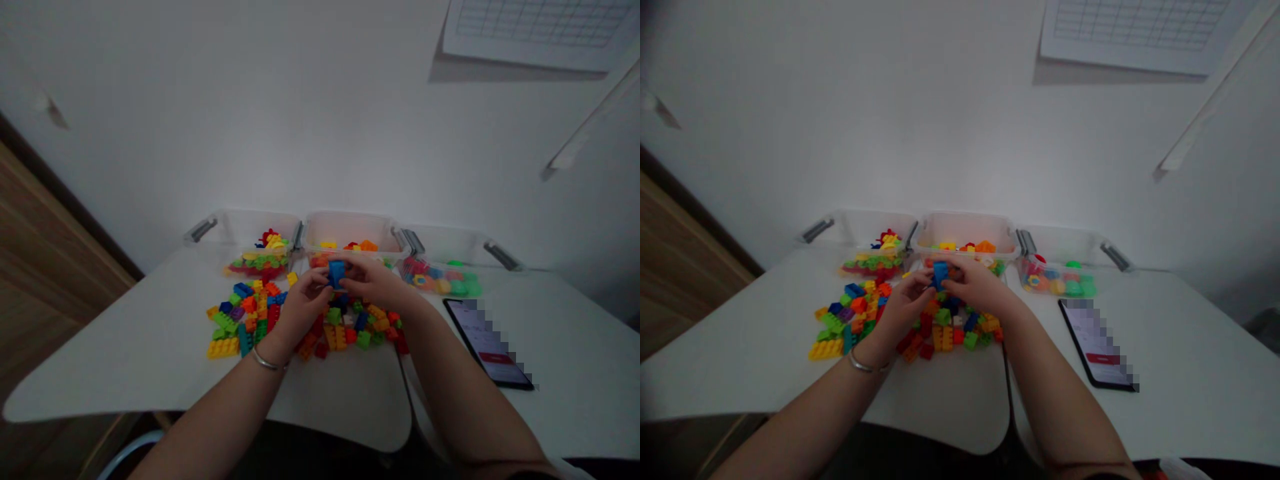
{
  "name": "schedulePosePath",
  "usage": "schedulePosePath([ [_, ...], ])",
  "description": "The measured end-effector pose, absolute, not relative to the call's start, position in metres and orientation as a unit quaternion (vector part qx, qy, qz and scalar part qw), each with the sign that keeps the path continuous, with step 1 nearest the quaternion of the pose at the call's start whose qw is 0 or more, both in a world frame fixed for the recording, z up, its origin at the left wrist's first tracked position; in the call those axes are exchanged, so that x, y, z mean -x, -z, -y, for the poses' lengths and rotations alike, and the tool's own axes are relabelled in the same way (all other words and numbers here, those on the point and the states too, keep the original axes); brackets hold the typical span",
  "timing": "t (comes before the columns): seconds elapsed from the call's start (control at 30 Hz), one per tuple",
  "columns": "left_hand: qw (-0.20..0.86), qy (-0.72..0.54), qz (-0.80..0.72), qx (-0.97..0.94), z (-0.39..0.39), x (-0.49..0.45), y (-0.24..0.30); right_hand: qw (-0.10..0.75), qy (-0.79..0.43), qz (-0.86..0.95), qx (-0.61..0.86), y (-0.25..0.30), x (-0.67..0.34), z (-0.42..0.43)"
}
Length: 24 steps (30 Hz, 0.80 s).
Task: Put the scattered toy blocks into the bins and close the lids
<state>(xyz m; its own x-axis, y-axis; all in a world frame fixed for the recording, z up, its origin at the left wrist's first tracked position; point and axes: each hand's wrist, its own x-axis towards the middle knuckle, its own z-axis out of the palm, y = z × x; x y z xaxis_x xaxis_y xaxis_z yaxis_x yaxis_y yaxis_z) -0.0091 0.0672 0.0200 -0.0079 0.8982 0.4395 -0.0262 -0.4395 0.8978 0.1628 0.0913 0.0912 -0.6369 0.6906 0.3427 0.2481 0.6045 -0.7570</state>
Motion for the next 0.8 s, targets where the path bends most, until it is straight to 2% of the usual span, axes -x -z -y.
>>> schedulePosePath([
  [0.1,0.399,-0.619,-0.37,-0.567,-0.065,0.009,-0.023,0.392,-0.311,0.807,0.314,-0.094,-0.166,-0.092],
  [0.27,0.386,-0.612,-0.391,-0.569,-0.065,0.01,-0.018,0.576,-0.129,0.7,0.401,-0.096,-0.184,-0.103],
  [0.4,0.384,-0.628,-0.384,-0.557,-0.067,0.009,-0.012,0.614,-0.038,0.65,0.446,-0.089,-0.203,-0.122],
  [0.5,0.389,-0.628,-0.375,-0.56,-0.067,0.008,-0.011,0.575,-0.074,0.668,0.467,-0.082,-0.213,-0.134],
  [0.6,0.39,-0.622,-0.374,-0.567,-0.067,0.008,-0.013,0.488,-0.092,0.722,0.481,-0.08,-0.213,-0.137],
  [0.8,0.376,-0.626,-0.398,-0.555,-0.065,0.008,-0.014,0.278,0.039,0.801,0.529,-0.088,-0.202,-0.127],
])
